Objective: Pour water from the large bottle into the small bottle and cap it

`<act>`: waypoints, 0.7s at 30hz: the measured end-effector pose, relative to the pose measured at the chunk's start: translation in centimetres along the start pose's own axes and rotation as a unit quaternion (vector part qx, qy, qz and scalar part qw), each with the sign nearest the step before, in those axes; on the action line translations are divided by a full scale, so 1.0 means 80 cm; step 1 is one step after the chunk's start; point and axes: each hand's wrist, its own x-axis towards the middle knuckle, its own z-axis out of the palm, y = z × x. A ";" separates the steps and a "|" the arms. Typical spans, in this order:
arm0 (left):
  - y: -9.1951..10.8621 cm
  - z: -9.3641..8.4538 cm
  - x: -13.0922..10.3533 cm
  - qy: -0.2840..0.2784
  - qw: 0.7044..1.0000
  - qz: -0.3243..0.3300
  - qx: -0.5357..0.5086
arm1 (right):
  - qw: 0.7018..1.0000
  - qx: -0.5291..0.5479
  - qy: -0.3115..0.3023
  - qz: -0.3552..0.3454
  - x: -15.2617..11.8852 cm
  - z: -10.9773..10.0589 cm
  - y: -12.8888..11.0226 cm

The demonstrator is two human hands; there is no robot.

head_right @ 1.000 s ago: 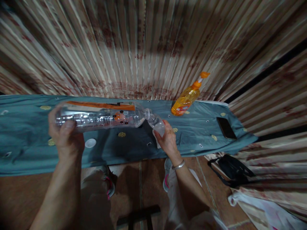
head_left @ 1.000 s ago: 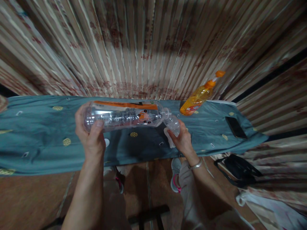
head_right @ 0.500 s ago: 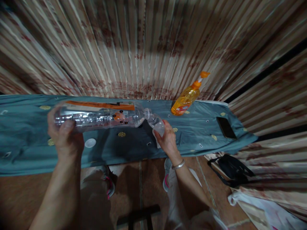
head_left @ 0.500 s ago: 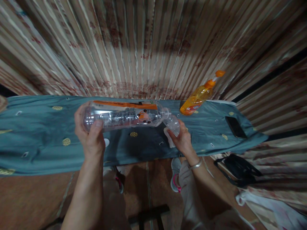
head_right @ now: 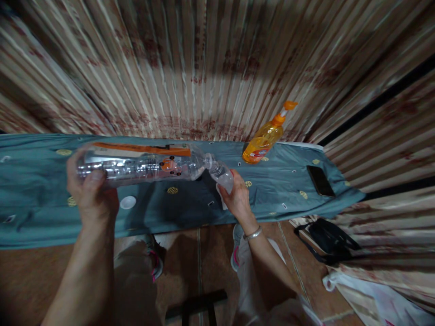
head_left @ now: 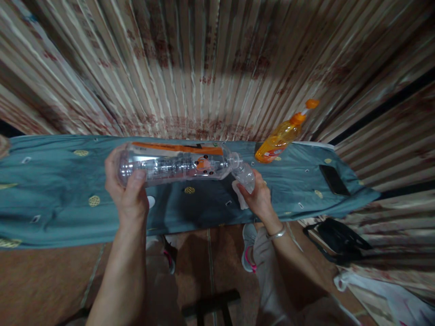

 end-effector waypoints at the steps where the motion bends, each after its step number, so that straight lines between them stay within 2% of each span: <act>1: -0.001 -0.001 0.000 -0.003 1.000 0.001 0.001 | 1.000 0.001 0.000 -0.001 0.000 0.000 0.000; 6: -0.002 -0.001 0.000 -0.004 1.000 -0.002 0.001 | 1.000 -0.001 0.006 -0.003 0.000 0.001 0.000; 13: 0.009 0.004 0.000 0.019 1.000 -0.020 -0.014 | 1.000 -0.004 0.001 -0.001 0.000 0.001 0.000; 21: 0.010 0.006 0.001 0.027 0.999 -0.006 -0.019 | 1.000 -0.003 0.001 -0.004 0.000 0.000 -0.002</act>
